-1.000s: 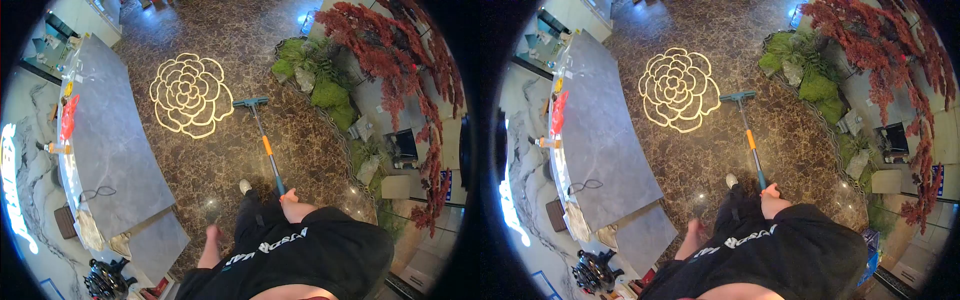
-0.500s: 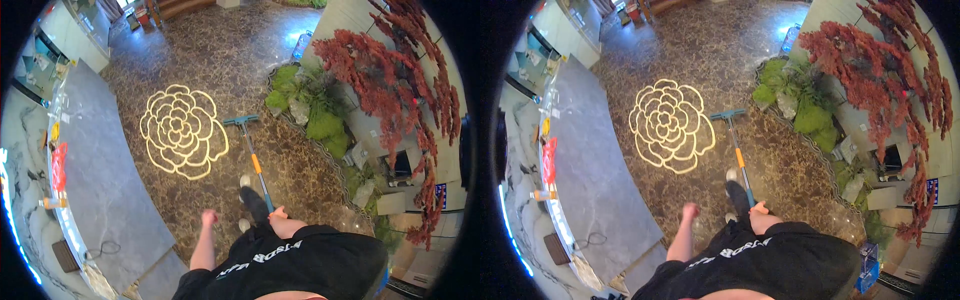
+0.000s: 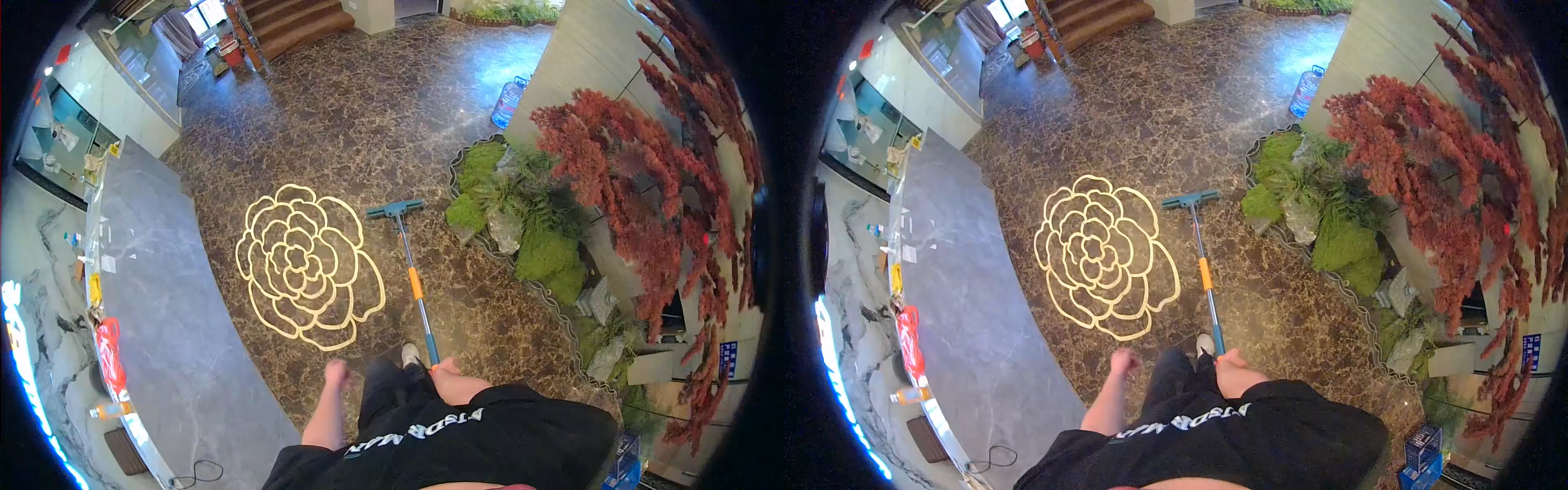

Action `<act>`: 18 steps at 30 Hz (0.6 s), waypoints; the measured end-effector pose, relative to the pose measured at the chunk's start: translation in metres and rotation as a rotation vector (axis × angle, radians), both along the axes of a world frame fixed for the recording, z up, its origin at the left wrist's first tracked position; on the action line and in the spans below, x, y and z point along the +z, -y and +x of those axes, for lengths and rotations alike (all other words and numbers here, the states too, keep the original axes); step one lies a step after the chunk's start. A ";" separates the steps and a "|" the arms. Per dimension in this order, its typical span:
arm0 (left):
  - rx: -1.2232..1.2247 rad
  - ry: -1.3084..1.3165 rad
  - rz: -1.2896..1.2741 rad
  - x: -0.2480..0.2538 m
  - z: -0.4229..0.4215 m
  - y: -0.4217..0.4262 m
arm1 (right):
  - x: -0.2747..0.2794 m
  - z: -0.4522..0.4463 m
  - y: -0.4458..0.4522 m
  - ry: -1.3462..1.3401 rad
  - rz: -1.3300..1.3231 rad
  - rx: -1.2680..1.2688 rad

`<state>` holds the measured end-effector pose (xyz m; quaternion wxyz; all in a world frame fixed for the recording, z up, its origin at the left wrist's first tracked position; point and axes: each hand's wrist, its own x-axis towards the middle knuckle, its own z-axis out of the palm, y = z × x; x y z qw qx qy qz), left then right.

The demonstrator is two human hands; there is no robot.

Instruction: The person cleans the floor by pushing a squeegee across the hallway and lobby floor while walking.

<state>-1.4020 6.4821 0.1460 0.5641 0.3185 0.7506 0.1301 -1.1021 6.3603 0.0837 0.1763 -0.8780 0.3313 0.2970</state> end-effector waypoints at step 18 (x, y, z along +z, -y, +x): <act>-0.065 0.210 -0.156 0.007 0.051 -0.418 | 0.056 0.023 -0.371 0.056 0.182 0.247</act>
